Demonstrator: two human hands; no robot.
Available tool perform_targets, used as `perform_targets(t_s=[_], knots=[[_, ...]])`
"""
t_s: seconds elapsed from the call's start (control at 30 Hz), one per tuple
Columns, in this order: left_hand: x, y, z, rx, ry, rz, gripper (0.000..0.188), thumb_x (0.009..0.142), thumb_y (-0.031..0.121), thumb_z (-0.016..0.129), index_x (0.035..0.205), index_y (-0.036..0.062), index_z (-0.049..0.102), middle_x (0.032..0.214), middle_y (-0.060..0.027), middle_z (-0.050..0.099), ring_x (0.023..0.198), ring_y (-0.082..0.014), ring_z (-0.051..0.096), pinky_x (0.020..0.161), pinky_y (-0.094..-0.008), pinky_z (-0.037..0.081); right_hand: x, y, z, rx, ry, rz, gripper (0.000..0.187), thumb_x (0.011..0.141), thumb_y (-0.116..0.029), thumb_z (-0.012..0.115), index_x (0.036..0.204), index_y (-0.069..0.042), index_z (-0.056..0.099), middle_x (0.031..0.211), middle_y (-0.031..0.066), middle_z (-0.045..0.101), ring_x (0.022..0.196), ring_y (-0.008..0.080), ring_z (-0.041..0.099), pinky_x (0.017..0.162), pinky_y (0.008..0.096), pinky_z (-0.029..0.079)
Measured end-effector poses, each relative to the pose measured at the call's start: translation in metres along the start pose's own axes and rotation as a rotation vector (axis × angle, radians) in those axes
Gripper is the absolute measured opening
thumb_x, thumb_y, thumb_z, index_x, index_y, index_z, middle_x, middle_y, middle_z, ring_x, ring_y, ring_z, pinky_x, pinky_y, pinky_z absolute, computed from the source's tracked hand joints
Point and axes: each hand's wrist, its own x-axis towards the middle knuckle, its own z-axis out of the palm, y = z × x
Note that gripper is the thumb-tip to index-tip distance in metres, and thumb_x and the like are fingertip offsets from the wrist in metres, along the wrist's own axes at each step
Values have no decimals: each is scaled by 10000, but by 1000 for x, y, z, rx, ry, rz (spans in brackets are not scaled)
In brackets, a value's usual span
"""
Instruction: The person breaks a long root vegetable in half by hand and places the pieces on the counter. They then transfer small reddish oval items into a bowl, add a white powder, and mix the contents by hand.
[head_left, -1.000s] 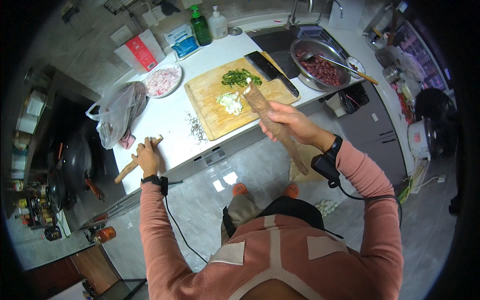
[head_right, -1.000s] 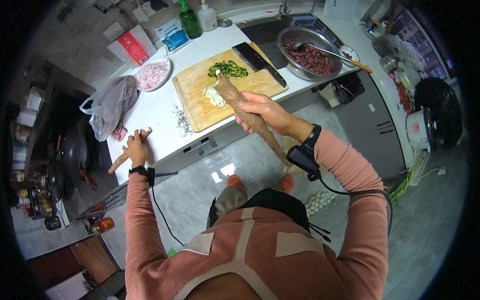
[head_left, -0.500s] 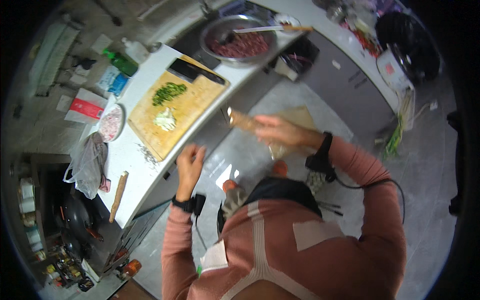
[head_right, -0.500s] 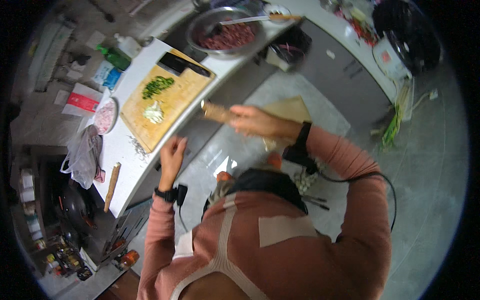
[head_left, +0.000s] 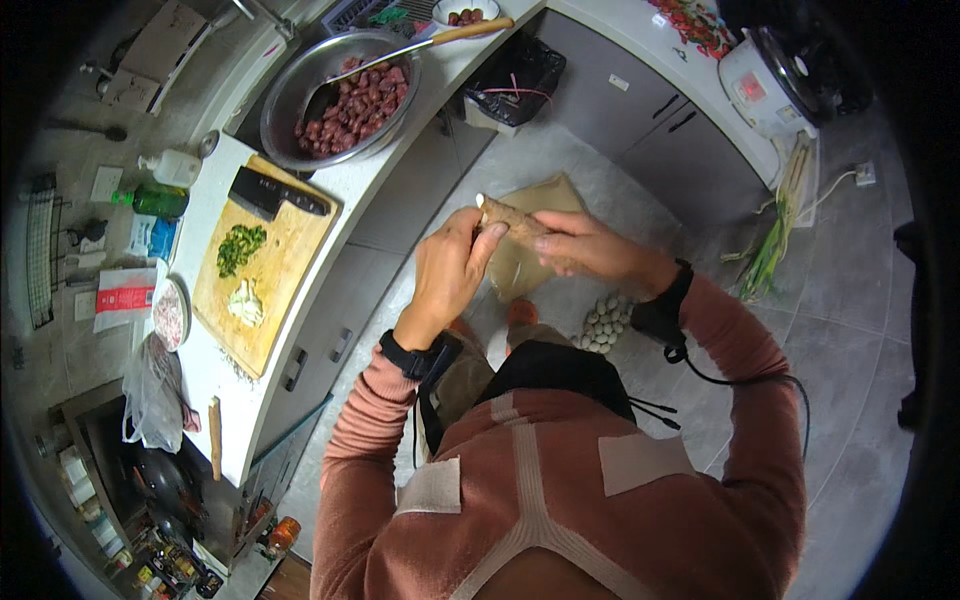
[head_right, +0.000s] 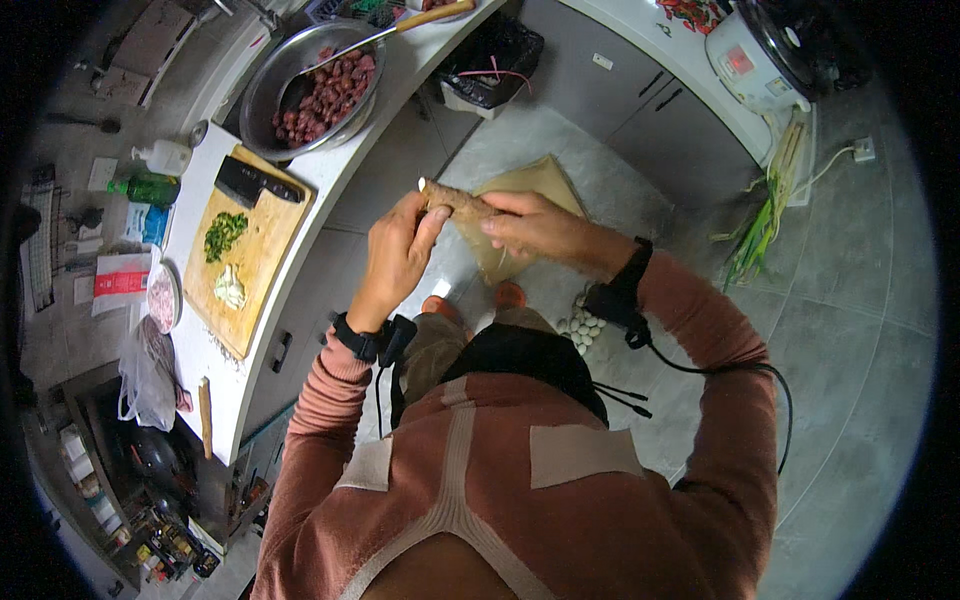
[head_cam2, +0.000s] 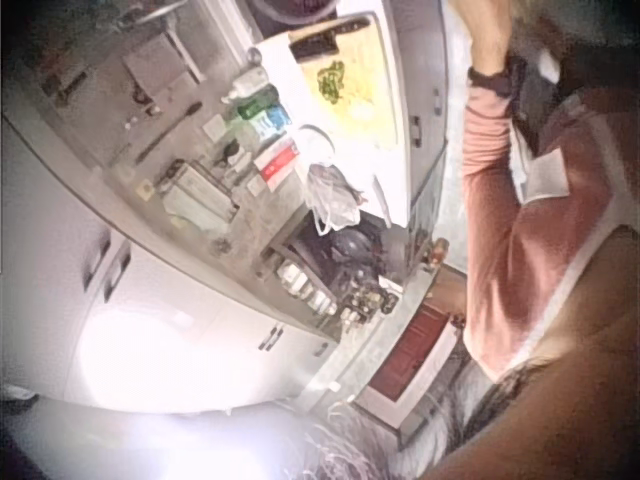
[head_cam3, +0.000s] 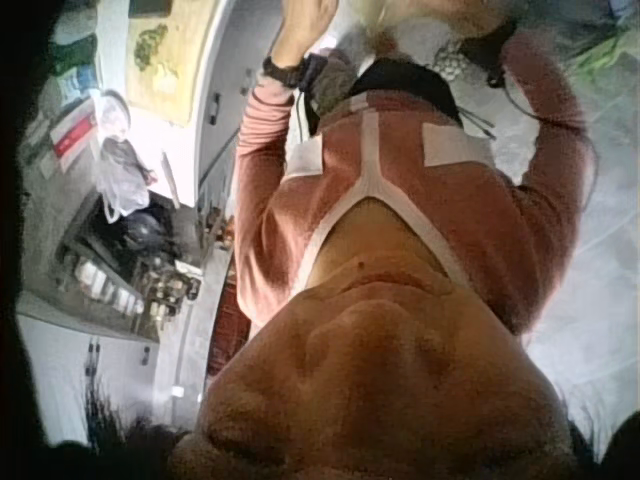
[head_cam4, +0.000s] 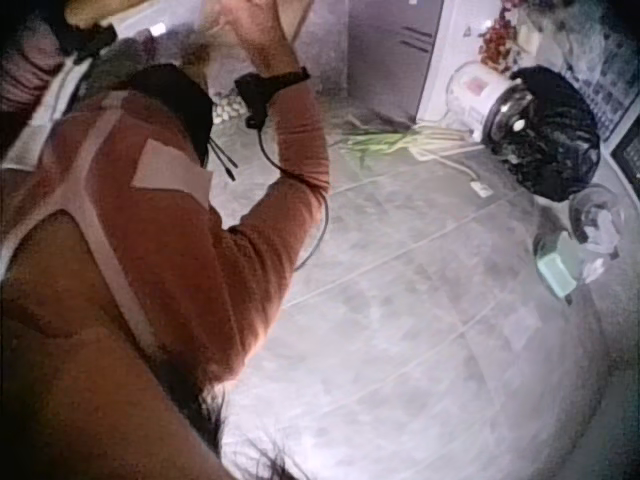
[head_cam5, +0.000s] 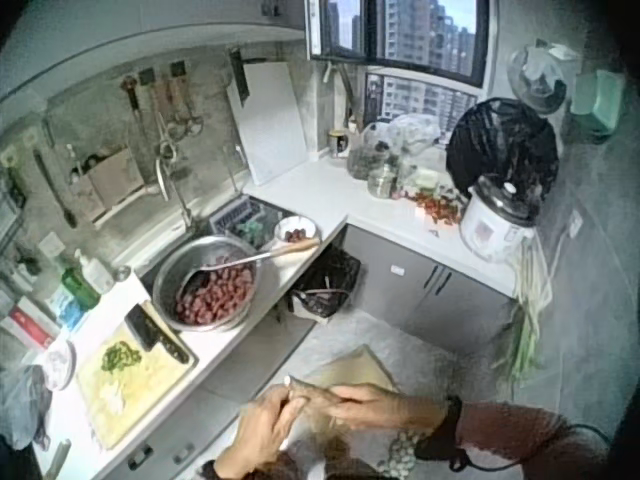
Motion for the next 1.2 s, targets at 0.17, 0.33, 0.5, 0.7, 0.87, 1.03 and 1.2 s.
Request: perform_targets(t_s=[0.17, 0.33, 0.5, 0.7, 0.87, 1.03, 1.2], knots=[[29, -14, -8, 105, 12, 64, 419, 1011, 427, 616, 896, 27, 656, 758, -161, 644, 697, -401, 652, 605, -463, 497, 32, 2, -16, 11, -4, 15, 208, 1039, -270, 550, 1136, -92, 599, 882, -51, 550, 723, 37, 489, 638, 214, 417], [62, -28, -12, 39, 28, 126, 352, 1005, 318, 648, 804, 29, 643, 752, -151, 639, 673, -394, 644, 585, -442, 493, 45, -16, -24, 15, 118, 88, 206, 1026, -263, 556, 1136, -96, 600, 893, -46, 541, 758, 50, 495, 661, 236, 424], [95, -41, 0, 60, 84, 268, 271, 981, 209, 639, 777, 32, 629, 707, -143, 634, 635, -392, 638, 576, -444, 497, 62, -31, -34, -15, 209, 144, 254, 1025, -315, 564, 1150, -97, 603, 907, -44, 534, 784, 51, 493, 686, 240, 432], [106, -73, 16, 133, -3, 189, 188, 920, 190, 667, 791, 53, 666, 785, -140, 688, 649, -397, 631, 587, -483, 476, 96, -18, -63, -89, 290, 94, 297, 1040, -335, 570, 1201, -88, 595, 931, -40, 547, 772, 49, 499, 663, 235, 439], [103, -139, 16, 157, -153, -215, 444, 905, 365, 752, 1210, 53, 667, 1129, -181, 670, 835, -355, 690, 737, -441, 551, 113, 0, -131, -32, 374, 91, 405, 1056, -295, 570, 1409, -96, 560, 901, -46, 551, 748, 55, 513, 654, 243, 455], [95, -194, 16, -273, -152, -752, 684, 923, 428, 736, 1407, -15, 542, 1124, -152, 687, 887, -249, 692, 823, -359, 548, 130, 13, -209, 59, 487, 115, 365, 1048, -265, 588, 1374, -101, 575, 919, -33, 576, 769, 72, 559, 645, 271, 485], [101, -164, -3, -1043, 270, -904, 501, 859, 54, 678, 1345, -17, 578, 1167, -179, 690, 1162, -337, 660, 1025, -459, 553, 149, -23, -280, 67, 563, 94, 250, 977, -265, 681, 1140, -92, 603, 793, -19, 570, 664, 85, 565, 581, 286, 486]])
